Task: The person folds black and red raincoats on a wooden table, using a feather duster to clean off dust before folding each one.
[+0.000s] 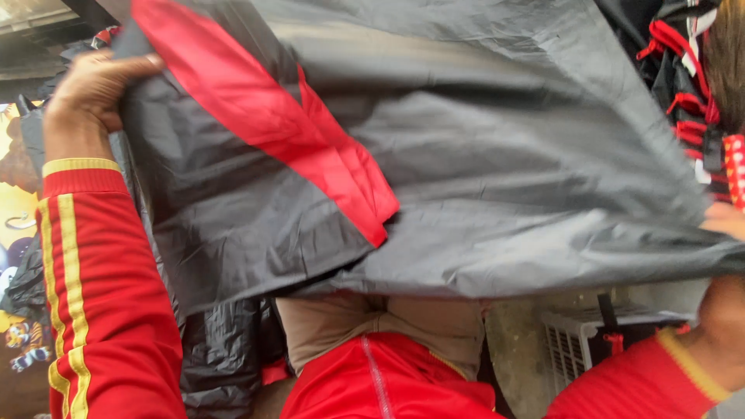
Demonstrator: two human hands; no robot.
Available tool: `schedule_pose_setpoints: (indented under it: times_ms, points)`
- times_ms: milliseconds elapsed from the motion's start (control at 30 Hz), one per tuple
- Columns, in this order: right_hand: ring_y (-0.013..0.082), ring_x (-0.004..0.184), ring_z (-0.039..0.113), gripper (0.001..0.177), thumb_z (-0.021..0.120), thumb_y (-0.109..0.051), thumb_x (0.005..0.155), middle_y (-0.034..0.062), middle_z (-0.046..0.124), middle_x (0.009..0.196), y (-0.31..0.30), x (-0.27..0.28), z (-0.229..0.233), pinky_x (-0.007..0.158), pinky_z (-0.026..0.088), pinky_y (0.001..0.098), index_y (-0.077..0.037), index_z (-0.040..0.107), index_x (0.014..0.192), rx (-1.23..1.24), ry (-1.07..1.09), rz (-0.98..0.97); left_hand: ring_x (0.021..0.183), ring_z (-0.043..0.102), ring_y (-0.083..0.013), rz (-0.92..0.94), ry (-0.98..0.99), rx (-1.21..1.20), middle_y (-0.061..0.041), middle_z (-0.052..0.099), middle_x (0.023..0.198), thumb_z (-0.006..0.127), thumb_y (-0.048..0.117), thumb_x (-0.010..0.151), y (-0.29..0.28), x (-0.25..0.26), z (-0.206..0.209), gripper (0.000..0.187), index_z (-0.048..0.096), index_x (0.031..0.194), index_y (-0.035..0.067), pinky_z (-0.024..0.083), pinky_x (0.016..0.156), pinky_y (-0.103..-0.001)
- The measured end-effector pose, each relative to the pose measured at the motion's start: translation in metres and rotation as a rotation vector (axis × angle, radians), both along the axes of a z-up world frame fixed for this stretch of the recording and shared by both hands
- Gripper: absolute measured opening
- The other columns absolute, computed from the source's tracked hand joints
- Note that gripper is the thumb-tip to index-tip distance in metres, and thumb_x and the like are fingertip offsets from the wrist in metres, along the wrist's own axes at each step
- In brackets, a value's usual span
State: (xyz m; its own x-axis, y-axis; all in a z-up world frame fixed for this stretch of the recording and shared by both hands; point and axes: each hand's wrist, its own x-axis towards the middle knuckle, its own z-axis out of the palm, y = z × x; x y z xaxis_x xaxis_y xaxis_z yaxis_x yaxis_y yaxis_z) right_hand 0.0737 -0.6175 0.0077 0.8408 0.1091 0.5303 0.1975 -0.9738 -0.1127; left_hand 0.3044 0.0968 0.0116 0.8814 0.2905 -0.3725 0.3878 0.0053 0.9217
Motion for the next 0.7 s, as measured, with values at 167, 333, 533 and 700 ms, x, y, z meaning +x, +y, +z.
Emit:
schedule_pose_setpoints:
  times_ms: [167,333,533,700]
  points:
    - [0.0335,0.111,0.062,0.016,0.061,0.007,0.105,0.0245,0.059,0.114,0.053,-0.019,-0.009,0.109,0.052,0.0403,0.008,0.045,0.108,0.696,0.092,0.031,0.113,0.058,-0.0111,-0.035,0.296,0.285,-0.006,0.049,0.138,0.080,0.029,0.068,-0.003,0.012,-0.035,0.096,0.027,0.145,0.009,0.052,0.087,-0.027]
    - [0.0378,0.113,0.063,0.029,0.066,0.006,0.101,0.0338,0.058,0.118,0.057,0.003,-0.029,0.109,0.051,0.0431,0.008,0.040,0.113,0.833,0.048,-0.032,0.078,0.071,-0.0037,0.016,-0.043,0.072,0.004,0.071,0.095,0.083,0.007,0.062,-0.007,0.046,-0.062,0.062,0.056,0.118,0.010,0.066,0.070,-0.021]
    - [0.0236,0.119,0.062,0.028,0.071,-0.012,0.107,0.0152,0.061,0.127,0.048,0.034,-0.027,0.115,0.052,0.0338,0.003,0.059,0.128,0.856,0.074,-0.046,0.085,0.064,-0.0096,0.007,-0.310,0.425,-0.006,0.061,0.100,0.093,0.023,0.067,-0.002,0.059,-0.071,0.070,0.053,0.123,0.013,0.060,0.067,-0.023]
    - [0.0197,0.124,0.064,0.015,0.070,-0.015,0.111,0.0097,0.064,0.127,0.059,0.019,-0.024,0.114,0.052,0.0287,-0.009,0.064,0.124,0.785,0.190,-0.281,0.114,0.052,-0.0297,-0.474,-0.537,0.821,-0.018,0.050,0.132,0.050,-0.012,0.089,-0.003,-0.041,-0.009,0.047,0.050,0.134,0.002,0.045,0.090,-0.041]
